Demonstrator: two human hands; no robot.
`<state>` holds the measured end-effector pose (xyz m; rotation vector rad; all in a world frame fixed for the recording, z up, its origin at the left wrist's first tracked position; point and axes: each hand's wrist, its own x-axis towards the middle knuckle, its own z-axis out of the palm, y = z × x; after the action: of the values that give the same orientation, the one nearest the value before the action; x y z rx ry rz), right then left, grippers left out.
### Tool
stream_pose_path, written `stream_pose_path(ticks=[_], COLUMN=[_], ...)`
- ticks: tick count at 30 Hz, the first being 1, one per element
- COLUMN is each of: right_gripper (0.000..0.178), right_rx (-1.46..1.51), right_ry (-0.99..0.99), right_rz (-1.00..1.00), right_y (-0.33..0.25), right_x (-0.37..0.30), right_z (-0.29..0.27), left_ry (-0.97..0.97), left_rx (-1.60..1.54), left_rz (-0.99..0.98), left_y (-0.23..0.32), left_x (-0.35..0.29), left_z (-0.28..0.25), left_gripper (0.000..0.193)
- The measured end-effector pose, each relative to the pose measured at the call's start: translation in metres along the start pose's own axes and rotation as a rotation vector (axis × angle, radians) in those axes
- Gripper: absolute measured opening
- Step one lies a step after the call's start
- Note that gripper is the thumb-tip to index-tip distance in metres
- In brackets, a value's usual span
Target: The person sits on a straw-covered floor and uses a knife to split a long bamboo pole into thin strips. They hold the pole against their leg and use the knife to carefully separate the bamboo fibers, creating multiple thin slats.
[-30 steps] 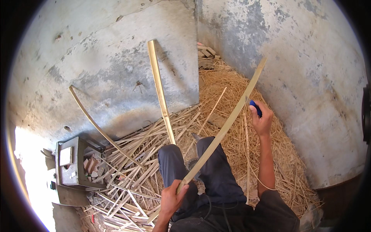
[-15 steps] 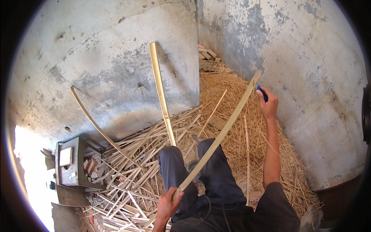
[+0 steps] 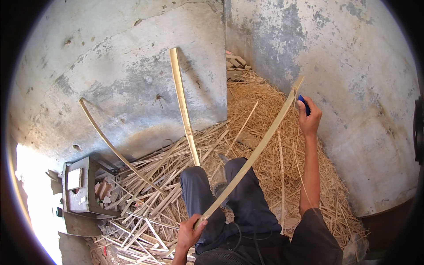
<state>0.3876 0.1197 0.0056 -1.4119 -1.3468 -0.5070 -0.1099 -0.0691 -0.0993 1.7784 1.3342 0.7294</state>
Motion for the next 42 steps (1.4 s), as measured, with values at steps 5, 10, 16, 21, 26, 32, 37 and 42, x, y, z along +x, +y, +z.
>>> stream_pose_path(ticks=[5,10,16,21,26,32,37,42], right_gripper=[0.042,0.041,0.041,0.041,0.04,0.04,0.039,0.04], right_rx=[0.005,0.005,-0.004,-0.007,-0.021,-0.011,-0.024,-0.011], right_ry=[0.016,0.04,0.073,0.057,0.055,0.062,0.072,0.078], right_rz=[0.003,-0.021,0.005,-0.029,-0.042,-0.038,-0.017,-0.042], right_y=[-0.007,-0.008,-0.004,-0.001,0.003,0.003,0.002,0.001], right_x=[0.001,0.002,0.001,0.002,0.0,-0.001,-0.001,0.001], right_z=[0.002,-0.001,-0.001,-0.003,-0.001,-0.001,-0.001,-0.003], left_ry=[0.09,-0.051,0.086,-0.024,0.075,-0.067,0.099,-0.05], left_rx=[0.031,-0.067,0.009,-0.046,0.008,-0.055,0.058,-0.021], left_rz=[0.005,-0.034,-0.012,-0.01,-0.009,-0.07,-0.011,-0.088], left_y=[-0.002,-0.014,0.004,-0.018,-0.016,-0.019,-0.01,-0.017], left_x=[-0.003,-0.002,-0.004,-0.003,-0.003,-0.002,-0.002,-0.001], left_z=[0.004,-0.001,-0.003,-0.004,-0.001,-0.007,-0.005,-0.01], left_gripper=[0.024,0.026,0.027,0.029,0.026,0.027,0.028,0.031])
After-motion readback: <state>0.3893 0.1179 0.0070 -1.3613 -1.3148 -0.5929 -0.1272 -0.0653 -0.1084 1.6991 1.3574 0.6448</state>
